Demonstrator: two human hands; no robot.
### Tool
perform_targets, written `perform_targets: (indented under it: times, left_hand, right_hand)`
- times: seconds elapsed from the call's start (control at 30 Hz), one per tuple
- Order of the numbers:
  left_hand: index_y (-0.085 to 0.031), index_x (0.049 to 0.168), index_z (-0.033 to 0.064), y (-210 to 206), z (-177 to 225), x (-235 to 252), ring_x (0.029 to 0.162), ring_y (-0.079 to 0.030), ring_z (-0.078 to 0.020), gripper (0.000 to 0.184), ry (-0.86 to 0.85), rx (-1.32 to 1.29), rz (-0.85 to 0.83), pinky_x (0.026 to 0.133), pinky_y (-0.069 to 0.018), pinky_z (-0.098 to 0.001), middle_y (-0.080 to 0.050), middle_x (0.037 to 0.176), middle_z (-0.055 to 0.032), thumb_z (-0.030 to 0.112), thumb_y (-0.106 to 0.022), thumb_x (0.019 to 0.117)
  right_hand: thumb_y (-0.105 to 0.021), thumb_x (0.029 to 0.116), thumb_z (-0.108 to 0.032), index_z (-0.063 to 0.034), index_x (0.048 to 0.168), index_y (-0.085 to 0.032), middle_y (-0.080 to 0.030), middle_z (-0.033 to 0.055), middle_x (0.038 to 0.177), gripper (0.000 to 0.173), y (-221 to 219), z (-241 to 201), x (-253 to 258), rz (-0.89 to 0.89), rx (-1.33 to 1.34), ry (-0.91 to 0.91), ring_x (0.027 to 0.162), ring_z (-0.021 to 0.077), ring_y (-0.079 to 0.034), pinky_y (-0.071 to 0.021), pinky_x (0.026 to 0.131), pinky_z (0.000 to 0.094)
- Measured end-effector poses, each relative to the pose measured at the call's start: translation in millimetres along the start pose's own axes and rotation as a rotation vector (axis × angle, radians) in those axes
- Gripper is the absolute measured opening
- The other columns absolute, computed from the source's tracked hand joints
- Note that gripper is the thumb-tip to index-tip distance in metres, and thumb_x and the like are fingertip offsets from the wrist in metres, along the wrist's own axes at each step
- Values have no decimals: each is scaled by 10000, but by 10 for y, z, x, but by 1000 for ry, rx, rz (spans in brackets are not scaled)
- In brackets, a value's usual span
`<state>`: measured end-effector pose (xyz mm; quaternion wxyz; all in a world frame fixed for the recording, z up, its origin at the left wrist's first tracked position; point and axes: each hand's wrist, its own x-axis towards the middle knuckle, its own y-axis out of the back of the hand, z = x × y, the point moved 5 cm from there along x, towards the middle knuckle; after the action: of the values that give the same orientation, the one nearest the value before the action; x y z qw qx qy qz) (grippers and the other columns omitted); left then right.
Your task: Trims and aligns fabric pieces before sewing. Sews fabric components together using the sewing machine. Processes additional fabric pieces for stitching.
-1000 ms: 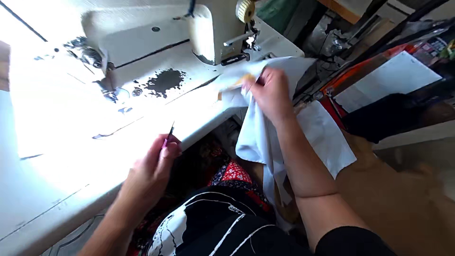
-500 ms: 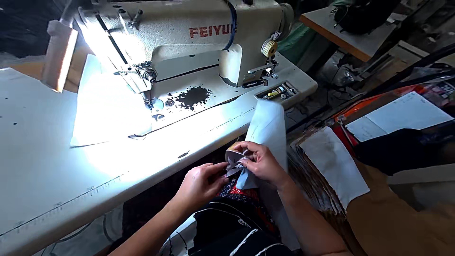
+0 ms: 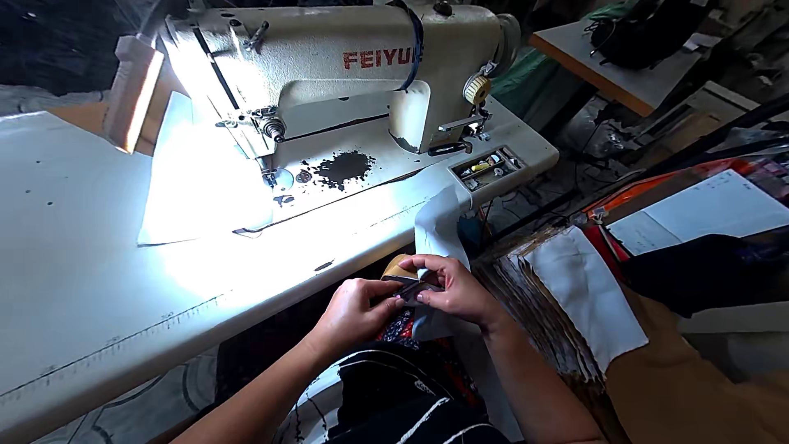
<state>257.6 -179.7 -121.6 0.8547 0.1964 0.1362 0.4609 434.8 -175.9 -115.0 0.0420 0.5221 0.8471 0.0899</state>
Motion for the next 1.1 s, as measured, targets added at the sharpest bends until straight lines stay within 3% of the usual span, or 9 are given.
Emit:
perform_targets:
  times: [0.1,0.27,0.4,0.5,0.57,0.7,0.83,0.97,1.1]
  left_hand:
    - [-762,1184,114,27,9,16,960,-702,-23,314,-14,18,20,901,-553,-313,-773,1030,7,303,-618,979]
    - [-760,1160,102,280,167,147,867,-673,-7,261,-18,69,88,838,-547,-303,-758,969,14,232,-598,1002]
    - [-723,1089,-32,534,87,546,534,-461,-117,182,-163,242,276,532,-412,-306,-567,652,-67,65,-607,987]
    - [-714,1210,-1,806,-88,826,940,-643,-435,283,-110,548,386,830,-487,-637,-669,1017,-256,93,-698,943]
    - [-604,1381,-9,902,-20,892,1305,-502,-532,508,-220,555,367,1043,-356,-738,-523,1419,-328,69,-739,897]
    - [-455,1511,-5,867,549,693,1435,-465,-297,594,-525,364,181,1164,-390,-497,-452,1574,-168,-23,-519,921]
    - [-572,1402,-32,908,777,407,1305,-587,-120,474,-636,114,-132,1137,-457,-314,-633,1400,-104,-49,-411,956]
    - [-713,1011,-42,1019,632,5,889,-641,49,190,-563,80,-158,830,-539,-159,-725,950,0,-27,-571,885]
    - [-756,986,17,1303,457,-410,891,-651,51,234,-602,35,-230,841,-541,-140,-724,914,46,106,-541,1014]
  right_hand:
    - [-630,883,14,8,1236,-668,-713,81,1139,355,114,-62,-38,40,-86,-3,881,32,-689,-587,815,222]
    - [-645,965,-70,15,1036,-718,-729,45,906,133,767,-325,-231,490,-344,74,708,62,-685,-607,677,261]
    - [-674,952,-168,-64,828,-621,-543,-39,673,170,1013,-606,-318,728,-549,183,522,-16,-438,-369,487,147]
    - [-723,876,-130,-100,681,-517,-460,-45,572,285,929,-738,-235,589,-559,203,474,11,-404,-343,454,178]
    - [-692,827,-38,-64,642,-555,-497,-40,565,232,757,-820,-124,292,-514,227,483,-7,-431,-357,456,171]
    - [-607,859,22,14,920,-642,-579,32,722,71,148,-1143,34,-468,-481,433,611,25,-501,-414,550,172]
    - [-610,761,90,-7,1250,-664,-610,56,729,501,-333,-1562,155,-722,-506,630,608,109,-551,-477,565,266]
    - [-631,853,24,-53,1306,-667,-678,45,800,461,-405,-1901,386,-521,-657,758,662,95,-611,-525,607,259]
    - [-640,845,22,-46,1240,-713,-702,87,774,407,-273,-2025,710,-72,-1023,805,674,248,-664,-550,630,424]
